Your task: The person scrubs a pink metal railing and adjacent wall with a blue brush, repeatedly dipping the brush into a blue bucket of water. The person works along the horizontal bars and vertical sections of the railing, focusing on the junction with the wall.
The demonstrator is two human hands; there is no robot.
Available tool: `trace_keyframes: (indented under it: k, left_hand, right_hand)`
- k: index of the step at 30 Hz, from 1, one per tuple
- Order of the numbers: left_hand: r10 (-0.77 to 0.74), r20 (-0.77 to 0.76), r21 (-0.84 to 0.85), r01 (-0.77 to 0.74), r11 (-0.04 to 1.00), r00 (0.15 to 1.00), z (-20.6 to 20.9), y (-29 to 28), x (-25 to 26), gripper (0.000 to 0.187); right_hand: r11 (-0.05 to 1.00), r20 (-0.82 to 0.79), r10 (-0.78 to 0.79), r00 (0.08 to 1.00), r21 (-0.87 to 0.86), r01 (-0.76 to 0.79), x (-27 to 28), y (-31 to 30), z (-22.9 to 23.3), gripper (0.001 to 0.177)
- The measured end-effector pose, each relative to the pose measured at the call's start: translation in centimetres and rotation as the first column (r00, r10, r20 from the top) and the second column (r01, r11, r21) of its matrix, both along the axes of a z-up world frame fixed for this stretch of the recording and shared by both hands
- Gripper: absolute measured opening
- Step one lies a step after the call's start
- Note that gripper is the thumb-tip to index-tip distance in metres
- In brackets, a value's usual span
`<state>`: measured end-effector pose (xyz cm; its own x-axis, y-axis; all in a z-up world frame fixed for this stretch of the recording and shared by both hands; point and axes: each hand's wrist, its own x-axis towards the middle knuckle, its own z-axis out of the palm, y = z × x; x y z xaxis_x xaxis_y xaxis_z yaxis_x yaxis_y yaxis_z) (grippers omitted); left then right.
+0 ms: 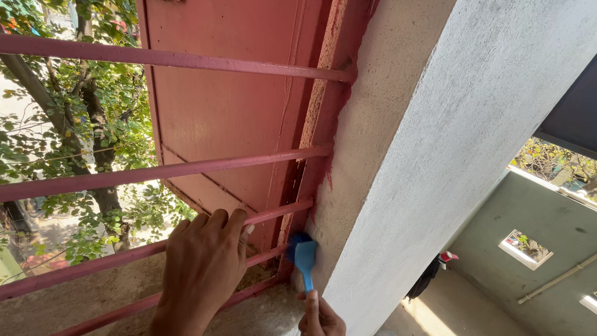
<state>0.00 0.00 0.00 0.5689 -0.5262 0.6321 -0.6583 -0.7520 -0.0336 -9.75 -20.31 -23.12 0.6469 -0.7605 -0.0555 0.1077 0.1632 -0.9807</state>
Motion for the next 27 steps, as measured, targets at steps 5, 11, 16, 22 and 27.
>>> trace_keyframes:
  k: [5, 11, 16, 22, 27]
  left_hand:
    - [-0.002, 0.001, 0.010, 0.002, 1.000, 1.000, 0.1, 0.1, -0.3, 0.035]
    - [-0.004, 0.011, 0.008, 0.004, 1.000, 1.000, 0.1, 0.2, -0.1, 0.034]
    - [-0.007, -0.006, 0.024, 0.007, 1.000, 1.000, -0.2, 0.1, -0.1, 0.035]
    - [-0.032, 0.000, -0.012, 0.032, 0.999, 0.999, -0.4, 0.5, -0.3, 0.035]
    - [-0.015, -0.031, -0.008, 0.014, 1.000, 0.999, 0.0, 0.3, -0.2, 0.034]
  right_hand:
    - [0.995, -0.055, -0.097, 0.994, 0.027, 0.099, 0.0, 1.3, 4.9, 0.047]
    - [0.997, -0.148, -0.005, 0.989, 0.069, 0.016, -0.7, 0.1, -0.6, 0.048]
    - [0.995, -0.195, 0.089, 0.977, 0.049, -0.081, -0.8, -2.3, -7.4, 0.048]
    - [0.997, -0.227, 0.077, 0.971, 0.005, -0.078, -0.3, -2.3, -11.5, 0.049]
    - [0.986, -0.207, 0.133, 0.969, 0.130, -0.107, 0.7, -2.2, -11.6, 0.054]
